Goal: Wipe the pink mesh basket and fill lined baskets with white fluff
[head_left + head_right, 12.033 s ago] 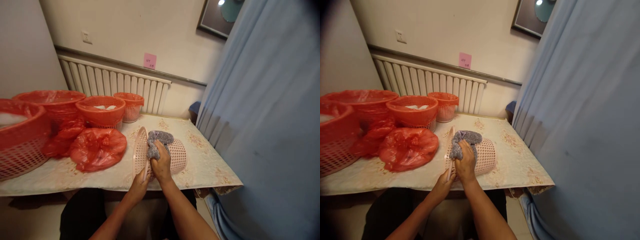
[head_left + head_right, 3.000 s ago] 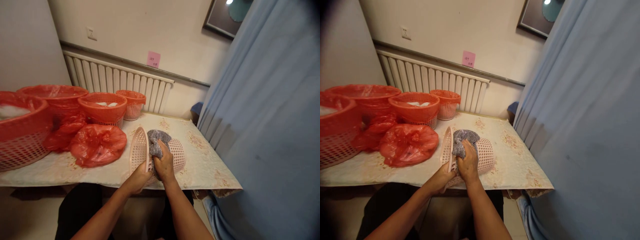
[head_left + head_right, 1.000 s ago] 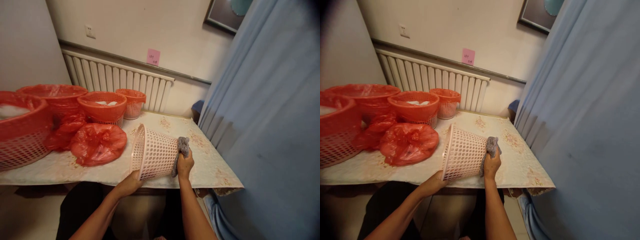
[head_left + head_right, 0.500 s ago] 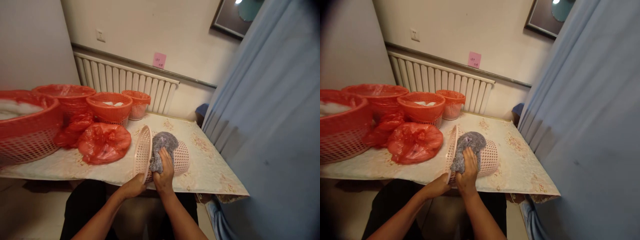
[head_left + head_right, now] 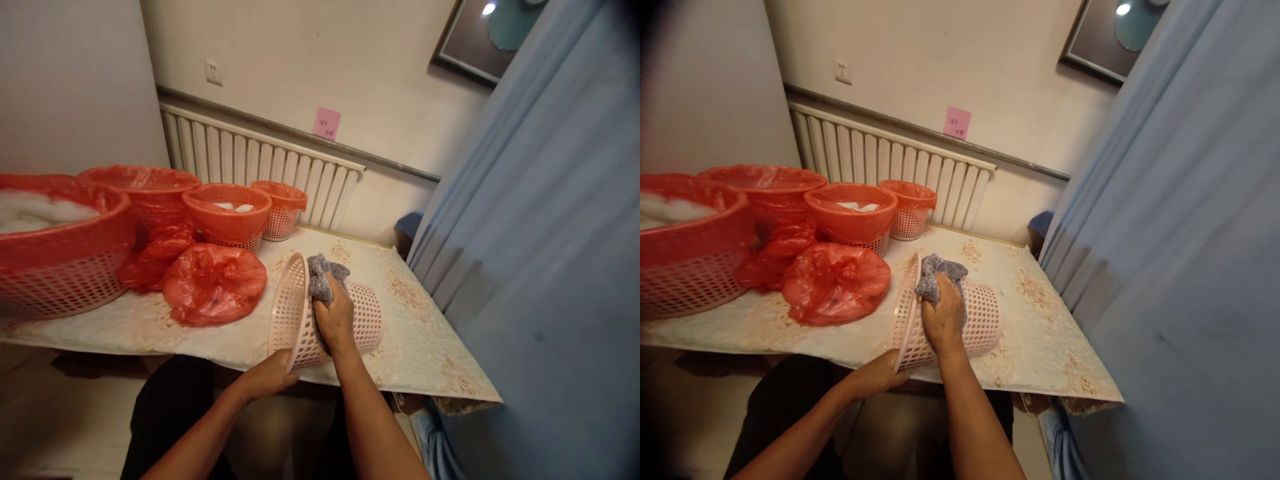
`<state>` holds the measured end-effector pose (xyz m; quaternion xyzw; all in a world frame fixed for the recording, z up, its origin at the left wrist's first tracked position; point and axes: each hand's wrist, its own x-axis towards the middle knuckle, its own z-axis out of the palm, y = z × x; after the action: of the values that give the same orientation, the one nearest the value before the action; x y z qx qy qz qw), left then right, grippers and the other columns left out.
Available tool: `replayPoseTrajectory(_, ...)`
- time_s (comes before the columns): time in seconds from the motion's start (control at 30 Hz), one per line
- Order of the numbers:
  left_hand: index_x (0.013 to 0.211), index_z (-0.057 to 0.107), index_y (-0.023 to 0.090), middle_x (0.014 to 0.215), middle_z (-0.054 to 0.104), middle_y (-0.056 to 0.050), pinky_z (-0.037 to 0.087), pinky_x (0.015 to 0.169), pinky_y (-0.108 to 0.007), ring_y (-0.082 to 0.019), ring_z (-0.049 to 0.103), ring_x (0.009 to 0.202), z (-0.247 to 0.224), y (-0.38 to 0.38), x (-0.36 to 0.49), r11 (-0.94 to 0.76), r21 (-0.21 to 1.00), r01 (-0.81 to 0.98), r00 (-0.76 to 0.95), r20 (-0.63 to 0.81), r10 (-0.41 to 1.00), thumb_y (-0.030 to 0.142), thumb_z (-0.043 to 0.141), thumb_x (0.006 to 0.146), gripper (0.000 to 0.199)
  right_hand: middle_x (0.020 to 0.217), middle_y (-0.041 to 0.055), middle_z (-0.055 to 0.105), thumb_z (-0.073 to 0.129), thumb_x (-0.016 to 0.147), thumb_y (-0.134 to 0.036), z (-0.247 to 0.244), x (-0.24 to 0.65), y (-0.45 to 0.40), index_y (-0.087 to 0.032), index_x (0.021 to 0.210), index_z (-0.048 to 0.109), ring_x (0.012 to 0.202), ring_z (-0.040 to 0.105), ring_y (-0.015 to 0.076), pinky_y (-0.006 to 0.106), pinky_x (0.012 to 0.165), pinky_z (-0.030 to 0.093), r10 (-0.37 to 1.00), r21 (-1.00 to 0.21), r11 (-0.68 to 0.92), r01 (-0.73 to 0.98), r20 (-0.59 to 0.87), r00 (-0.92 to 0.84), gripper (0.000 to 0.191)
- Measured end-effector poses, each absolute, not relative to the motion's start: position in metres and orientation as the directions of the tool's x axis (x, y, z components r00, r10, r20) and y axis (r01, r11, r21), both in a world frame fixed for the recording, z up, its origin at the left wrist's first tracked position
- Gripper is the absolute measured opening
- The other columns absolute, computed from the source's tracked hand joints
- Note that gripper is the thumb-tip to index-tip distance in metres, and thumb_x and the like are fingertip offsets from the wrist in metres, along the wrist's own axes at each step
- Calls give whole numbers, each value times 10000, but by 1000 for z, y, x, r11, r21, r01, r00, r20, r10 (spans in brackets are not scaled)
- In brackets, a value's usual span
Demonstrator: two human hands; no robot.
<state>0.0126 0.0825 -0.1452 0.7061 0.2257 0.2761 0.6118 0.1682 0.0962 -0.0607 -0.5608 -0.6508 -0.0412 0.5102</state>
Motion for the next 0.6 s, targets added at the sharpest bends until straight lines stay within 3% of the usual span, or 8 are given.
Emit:
replayPoseTrajectory(0.07,1181,657,173,1120,714,-29,400,1075,-368,-249,604,1142,-132,80,20,-90,993,-71,759,112,641,49,553,677,529,1280,93,624,498,748,-146,-67,167,90,-148,1258,590,1211,549,247,407,1073,399,666,-504,375,778,730,152,518)
replayPoseTrajectory(0.17,1231,589,131,1118,700,-90,448,1018,-423,-276,615,1108,-107,78,34,45,979,-200,670,103,735,202,640,736,503,1295,103,615,496,751,-144,-73,167,85,-137,1271,580,1246,528,245,417,1096,382,645,-481,389,786,751,140,527)
replayPoseTrajectory(0.27,1239,563,122,1128,693,-107,434,1033,-435,-290,573,1175,-91,78,43,102,951,-291,586,93,805,254,675,716,551,1307,107,607,489,765,-145,-75,169,83,-133,1280,574,1261,522,233,408,1104,379,647,-489,394,778,749,143,522)
replayPoseTrajectory(0.37,1242,560,134,1158,689,-106,416,1053,-442,-294,566,1195,-86,77,45,149,940,-308,615,77,785,240,686,687,579,1316,100,605,485,766,-152,-76,177,84,-142,1282,580,1258,527,224,391,1106,376,682,-530,362,767,711,169,525)
replayPoseTrajectory(0.47,1247,555,133,1193,680,-110,421,1051,-458,-291,604,1145,-88,75,42,198,922,-332,646,69,761,223,672,676,590,1324,105,600,482,778,-185,-79,196,85,-142,1282,585,1253,529,223,367,1102,371,715,-585,278,762,655,242,516)
replayPoseTrajectory(0.6,1235,573,133,1241,665,-104,387,1093,-445,-276,597,1166,-94,74,39,163,941,-298,652,75,755,179,646,666,576,1228,103,661,475,790,-256,-90,245,85,-166,1229,628,1154,592,247,365,1025,427,707,-685,45,727,536,461,474)
